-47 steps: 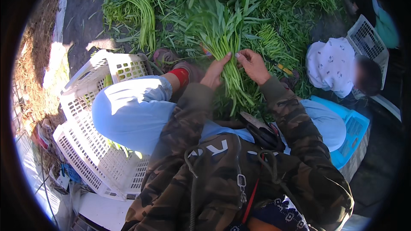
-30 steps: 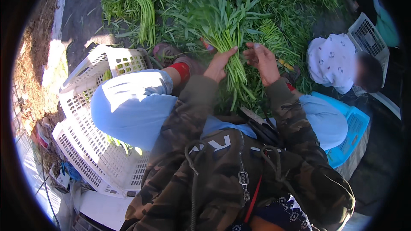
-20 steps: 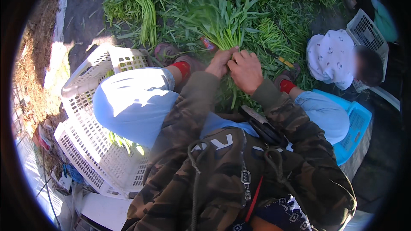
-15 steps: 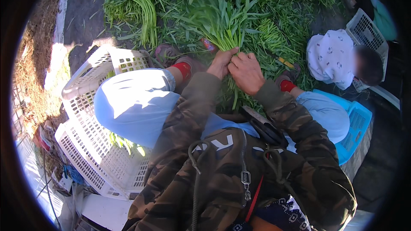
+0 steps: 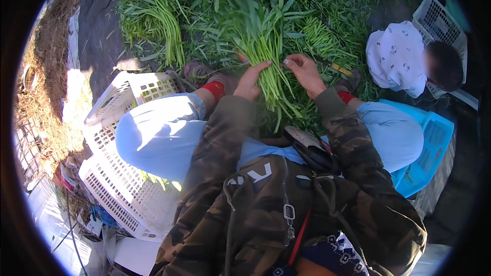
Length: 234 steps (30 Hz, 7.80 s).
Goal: The person gathers green leafy vegetables, aligns them into bunches, and secures them with rubber bands. The person places the finished bundles into a white plastic crate.
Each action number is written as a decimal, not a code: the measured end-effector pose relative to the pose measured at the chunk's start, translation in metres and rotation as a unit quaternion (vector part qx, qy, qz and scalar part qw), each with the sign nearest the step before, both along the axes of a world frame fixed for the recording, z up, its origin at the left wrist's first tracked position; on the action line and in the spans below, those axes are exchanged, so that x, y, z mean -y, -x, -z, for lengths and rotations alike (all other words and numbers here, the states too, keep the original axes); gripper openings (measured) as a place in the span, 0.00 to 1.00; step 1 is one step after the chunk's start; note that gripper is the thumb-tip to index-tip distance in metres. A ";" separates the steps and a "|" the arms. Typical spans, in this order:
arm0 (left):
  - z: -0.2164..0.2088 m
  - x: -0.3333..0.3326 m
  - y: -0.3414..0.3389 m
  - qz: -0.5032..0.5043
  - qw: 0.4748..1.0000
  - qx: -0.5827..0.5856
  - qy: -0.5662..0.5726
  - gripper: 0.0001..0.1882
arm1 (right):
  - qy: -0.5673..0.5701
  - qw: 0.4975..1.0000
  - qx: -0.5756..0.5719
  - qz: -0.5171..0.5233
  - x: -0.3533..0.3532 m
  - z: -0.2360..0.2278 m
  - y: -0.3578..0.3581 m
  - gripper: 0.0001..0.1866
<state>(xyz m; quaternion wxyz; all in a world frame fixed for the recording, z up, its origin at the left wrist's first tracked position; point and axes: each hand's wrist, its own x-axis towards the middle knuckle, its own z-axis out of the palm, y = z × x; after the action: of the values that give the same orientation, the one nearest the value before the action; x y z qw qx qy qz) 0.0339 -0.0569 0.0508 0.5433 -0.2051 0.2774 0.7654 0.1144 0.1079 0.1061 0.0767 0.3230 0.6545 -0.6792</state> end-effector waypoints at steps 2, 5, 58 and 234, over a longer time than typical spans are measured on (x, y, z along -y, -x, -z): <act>-0.003 0.001 0.000 -0.005 1.000 0.004 0.002 0.16 | -0.038 0.998 0.016 -0.038 0.007 0.012 0.002 0.16; 0.016 0.005 -0.006 -0.026 0.998 0.000 0.049 0.17 | -0.168 0.980 -0.054 -0.088 0.039 0.018 0.002 0.23; 0.000 0.013 0.009 -0.013 0.997 0.067 0.022 0.10 | -0.092 0.986 -0.118 -0.080 0.034 -0.017 -0.021 0.08; -0.075 0.018 0.002 -0.019 0.818 -0.464 0.340 0.14 | 0.422 0.906 -0.034 -0.022 0.038 -0.010 0.092 0.15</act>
<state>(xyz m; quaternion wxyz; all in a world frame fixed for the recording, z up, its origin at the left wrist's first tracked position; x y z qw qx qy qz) 0.0317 -0.0754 0.1257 0.2313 -0.0028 0.7353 0.6370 0.0225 0.0698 0.1162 0.1988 0.2227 0.3165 -0.9004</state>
